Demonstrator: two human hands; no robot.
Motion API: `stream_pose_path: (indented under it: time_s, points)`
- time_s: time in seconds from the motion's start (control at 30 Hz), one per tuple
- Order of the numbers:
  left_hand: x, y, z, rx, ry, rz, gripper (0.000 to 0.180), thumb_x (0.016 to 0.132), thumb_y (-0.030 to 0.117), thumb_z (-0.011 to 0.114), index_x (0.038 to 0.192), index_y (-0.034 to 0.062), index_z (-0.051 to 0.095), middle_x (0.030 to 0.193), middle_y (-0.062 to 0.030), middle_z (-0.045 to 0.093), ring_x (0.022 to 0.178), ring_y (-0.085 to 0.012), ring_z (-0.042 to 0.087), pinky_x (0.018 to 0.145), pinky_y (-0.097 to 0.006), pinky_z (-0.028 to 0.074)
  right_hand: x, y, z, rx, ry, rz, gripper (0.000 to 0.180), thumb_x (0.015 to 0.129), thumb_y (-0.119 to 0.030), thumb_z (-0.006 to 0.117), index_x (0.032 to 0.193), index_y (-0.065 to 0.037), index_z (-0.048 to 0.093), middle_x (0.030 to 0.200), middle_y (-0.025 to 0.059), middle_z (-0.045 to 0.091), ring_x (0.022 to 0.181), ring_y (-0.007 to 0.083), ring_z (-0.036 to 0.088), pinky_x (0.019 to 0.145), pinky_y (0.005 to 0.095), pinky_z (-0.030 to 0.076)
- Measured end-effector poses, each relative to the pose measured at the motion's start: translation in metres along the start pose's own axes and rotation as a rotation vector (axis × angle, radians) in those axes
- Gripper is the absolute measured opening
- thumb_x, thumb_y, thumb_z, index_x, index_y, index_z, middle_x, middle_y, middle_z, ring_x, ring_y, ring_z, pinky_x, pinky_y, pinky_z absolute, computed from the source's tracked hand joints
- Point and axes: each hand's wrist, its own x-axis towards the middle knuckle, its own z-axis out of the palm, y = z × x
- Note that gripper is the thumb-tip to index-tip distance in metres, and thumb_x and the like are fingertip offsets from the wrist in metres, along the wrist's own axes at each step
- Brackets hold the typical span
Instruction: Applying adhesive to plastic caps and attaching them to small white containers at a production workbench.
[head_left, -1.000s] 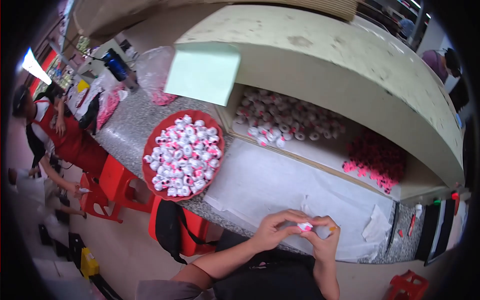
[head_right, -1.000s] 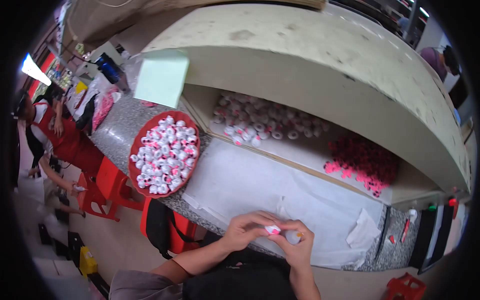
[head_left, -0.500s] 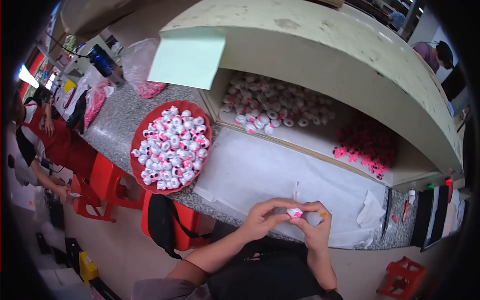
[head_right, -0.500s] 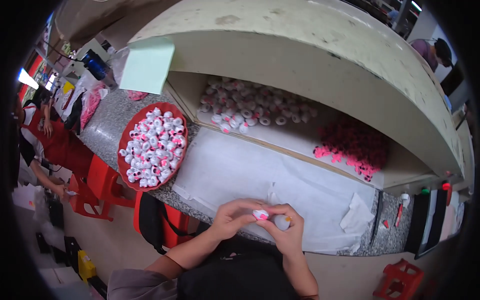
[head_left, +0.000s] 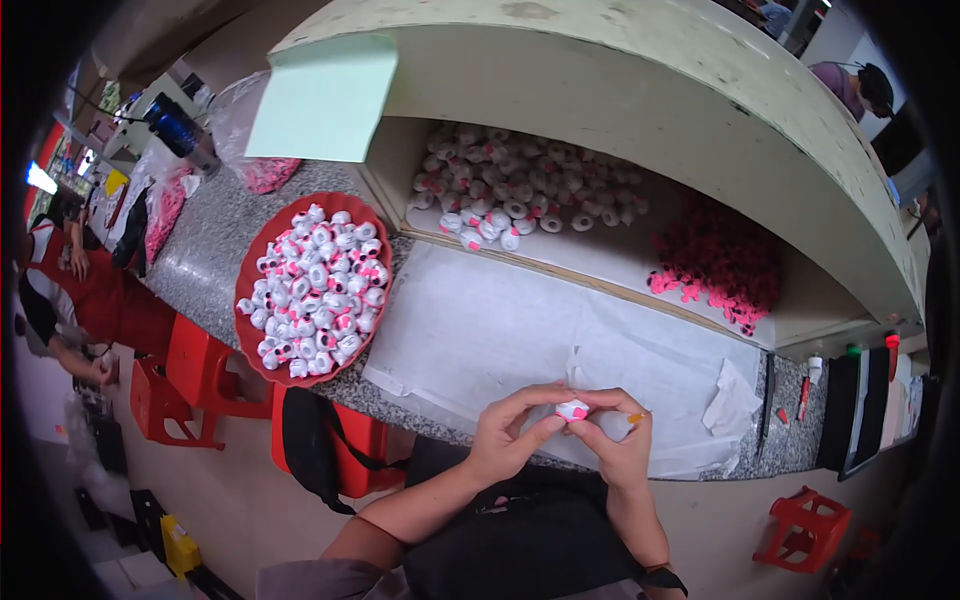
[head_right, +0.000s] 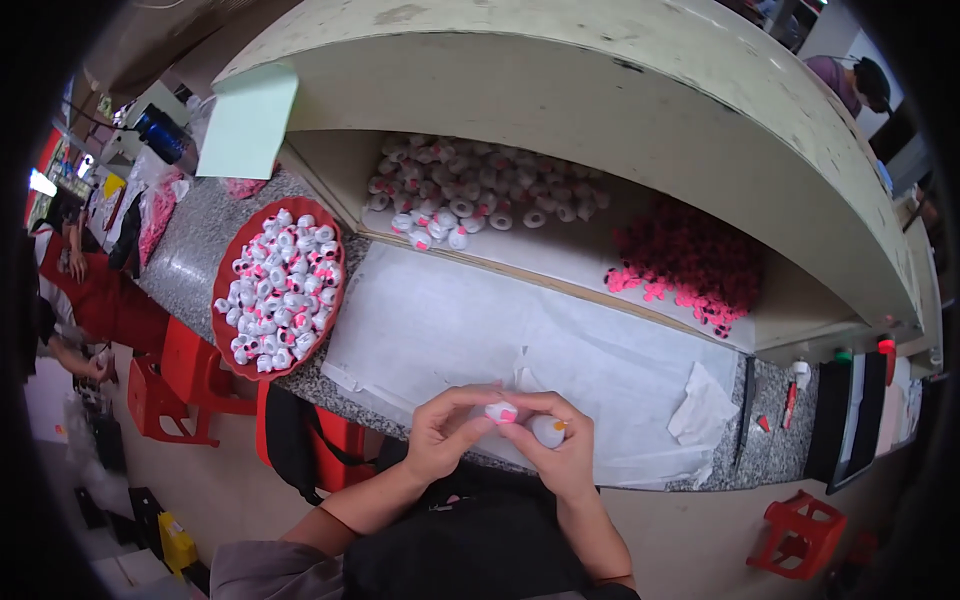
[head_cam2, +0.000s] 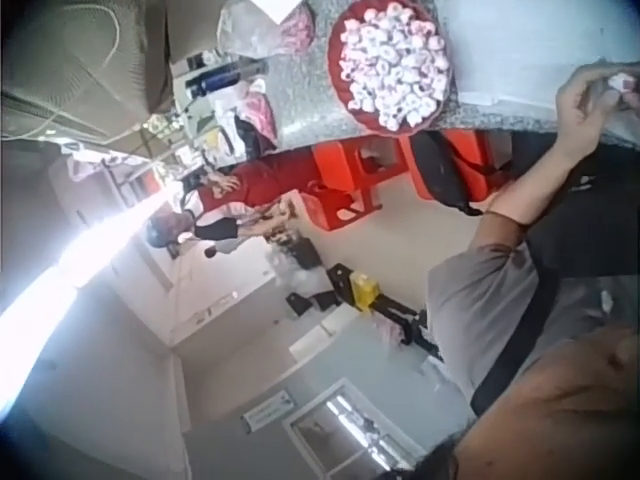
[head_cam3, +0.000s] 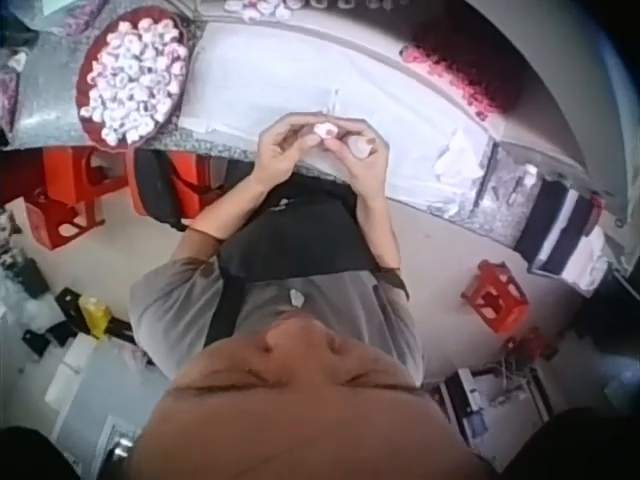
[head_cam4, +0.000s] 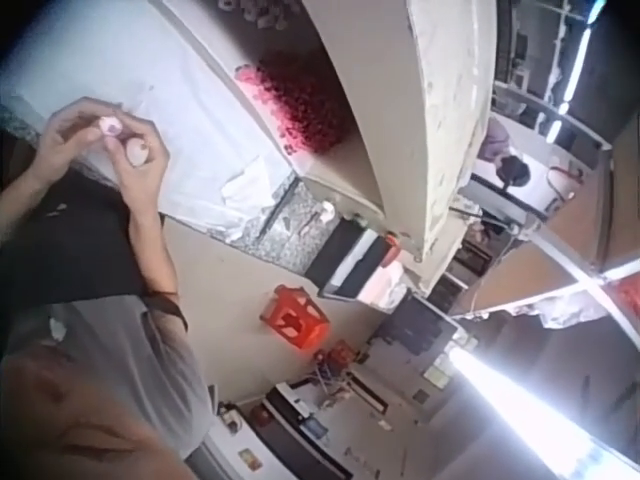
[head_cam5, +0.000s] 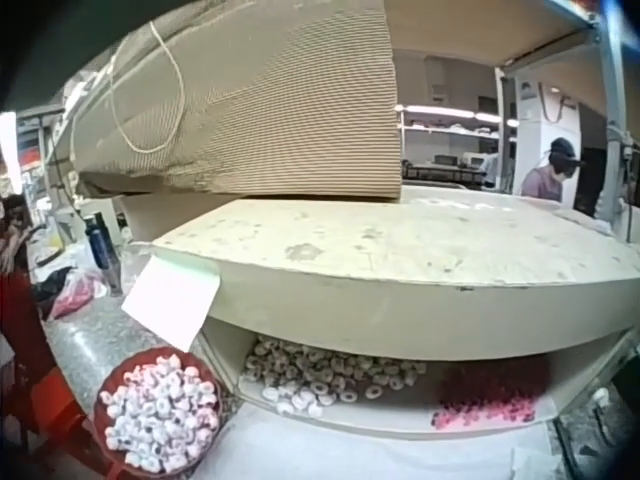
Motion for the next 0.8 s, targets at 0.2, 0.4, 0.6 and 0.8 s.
stream_pose_path:
  time_s: [0.2, 0.4, 0.6, 0.8]
  points:
    - [0.002, -0.01, 0.005, -0.209, -0.094, -0.029, 0.024, 0.076, 0.002, 0.052, 0.1, -0.0014, 0.05, 0.101, -0.0111, 0.051, 0.102, -0.0206, 0.044, 0.093, -0.036, 0.027, -0.014, 0.002, -0.008, 0.04, 0.063, -0.007, 0.028, 0.057, 0.005, 0.067, 0.083, 0.002, 0.056, 0.082, 0.0096, 0.057, 0.074, 0.0128, 0.053, 0.07, 0.0244, 0.041]
    - [-0.006, 0.022, -0.018, 0.425, 0.055, 0.257, 0.018, 0.073, 0.001, 0.055, 0.091, 0.0006, 0.055, 0.095, -0.0115, 0.055, 0.091, -0.0213, 0.051, 0.089, -0.039, 0.034, -0.005, -0.005, 0.016, 0.057, 0.008, 0.02, 0.035, 0.058, 0.005, 0.065, 0.091, 0.002, 0.053, 0.083, 0.0111, 0.056, 0.067, 0.012, 0.051, 0.065, 0.0241, 0.042]
    - [-0.026, 0.108, -0.162, 1.353, 0.88, 0.587, 0.02, 0.073, -0.006, 0.05, 0.092, -0.0017, 0.051, 0.097, -0.0095, 0.044, 0.09, -0.0186, 0.047, 0.071, -0.024, 0.041, 0.007, -0.011, -0.003, -0.056, 0.063, -0.01, 0.039, 0.062, 0.006, 0.057, 0.099, 0.002, 0.048, 0.078, 0.01, 0.055, 0.061, 0.0098, 0.049, 0.055, 0.0208, 0.043]
    - [-0.003, 0.117, -0.153, 1.704, 0.702, 0.417, 0.029, 0.074, 0.004, 0.052, 0.103, 0.0012, 0.051, 0.109, -0.0104, 0.048, 0.103, -0.0249, 0.043, 0.088, -0.032, 0.031, 0.003, -0.009, -0.02, -0.065, 0.111, -0.005, 0.036, 0.063, 0.005, 0.058, 0.098, 0.002, 0.049, 0.077, 0.0084, 0.055, 0.062, 0.0091, 0.049, 0.056, 0.0201, 0.042]
